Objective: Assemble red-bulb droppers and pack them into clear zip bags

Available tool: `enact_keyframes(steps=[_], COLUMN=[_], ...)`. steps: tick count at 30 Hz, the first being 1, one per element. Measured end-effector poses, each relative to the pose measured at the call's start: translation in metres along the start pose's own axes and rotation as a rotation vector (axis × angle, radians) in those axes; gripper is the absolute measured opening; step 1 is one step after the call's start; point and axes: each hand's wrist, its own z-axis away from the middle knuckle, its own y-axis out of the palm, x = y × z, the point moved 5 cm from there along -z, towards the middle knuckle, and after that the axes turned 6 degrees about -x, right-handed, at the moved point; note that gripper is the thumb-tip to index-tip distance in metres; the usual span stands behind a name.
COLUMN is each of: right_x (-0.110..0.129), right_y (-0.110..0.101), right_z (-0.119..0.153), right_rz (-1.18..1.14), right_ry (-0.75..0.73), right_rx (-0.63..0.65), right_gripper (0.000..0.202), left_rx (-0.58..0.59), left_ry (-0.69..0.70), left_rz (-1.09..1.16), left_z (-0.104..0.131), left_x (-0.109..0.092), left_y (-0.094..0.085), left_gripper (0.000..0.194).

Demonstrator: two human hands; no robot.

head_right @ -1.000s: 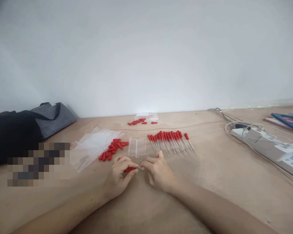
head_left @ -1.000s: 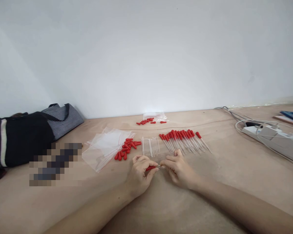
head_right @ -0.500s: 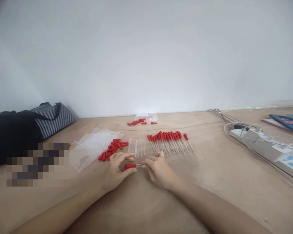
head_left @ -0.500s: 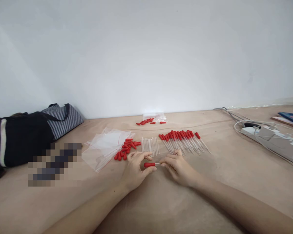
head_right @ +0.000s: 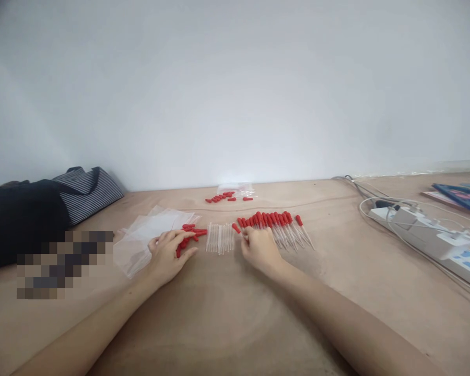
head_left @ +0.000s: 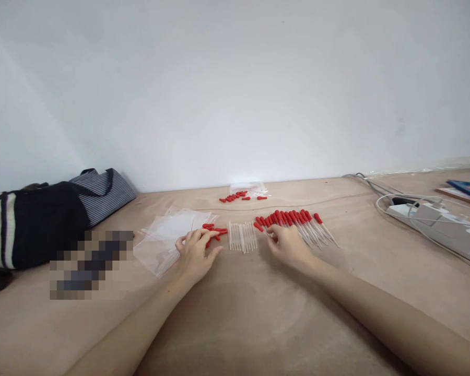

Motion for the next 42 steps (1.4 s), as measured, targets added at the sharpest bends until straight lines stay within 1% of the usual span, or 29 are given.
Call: enact_keyframes(steps=[2,4,7,9,13,17,19,23,26,31,35,38,42], right_x=[-0.002,0.000,0.005,0.007,0.007,0.006,0.007,0.012,0.015,0.018,0.020,0.020,0.017], right_y=[0.005,0.010,0.018,0.023,0.029,0.030,0.029,0.026,0.027,0.033,0.038,0.035,0.015], right_z=[-0.013,-0.023,-0.032,-0.036,-0.041,-0.041,-0.039,-0.038,-0.040,-0.048,-0.054,-0.056,-0.049], right_rz=[0.118,0.195,0.228,0.246,0.264,0.272,0.270,0.261,0.263,0.263,0.254,0.238,0.204], right_ry=[0.093,0.136,0.166,0.184,0.205,0.220,0.219,0.208,0.220,0.259,0.278,0.280,0.227], right_rx=[0.020,0.034,0.037,0.041,0.047,0.040,0.036,0.049,0.097,0.192,0.222,0.223,0.177], right_gripper=[0.019,0.019,0.019,0.019,0.020,0.021,0.022,0.023,0.021,0.019,0.021,0.021,0.030], left_rx=[0.009,0.020,0.012,-0.014,-0.078,-0.091,-0.092,-0.109,-0.125,-0.133,-0.149,-0.156,-0.202], left_ry=[-0.033,-0.043,-0.019,0.002,0.063,0.164,0.186,0.197,0.194,0.206,0.209,0.215,0.239], left_rz=[-0.060,-0.088,-0.106,-0.123,-0.152,-0.177,-0.192,-0.205,-0.219,-0.230,-0.204,-0.124,0.038], left_z=[-0.003,-0.004,-0.004,-0.004,-0.007,-0.009,-0.009,-0.010,-0.011,-0.012,-0.011,-0.010,-0.006], left_x=[0.010,0.015,0.015,0.014,0.011,0.008,0.007,0.006,0.004,0.002,0.001,-0.001,-0.009], left_y=[0.000,0.002,0.005,0.006,0.010,0.017,0.020,0.022,0.022,0.022,0.020,0.018,0.009], left_gripper=[0.018,0.017,0.019,0.018,0.016,0.028,0.031,0.028,0.022,0.019,0.017,0.017,0.015])
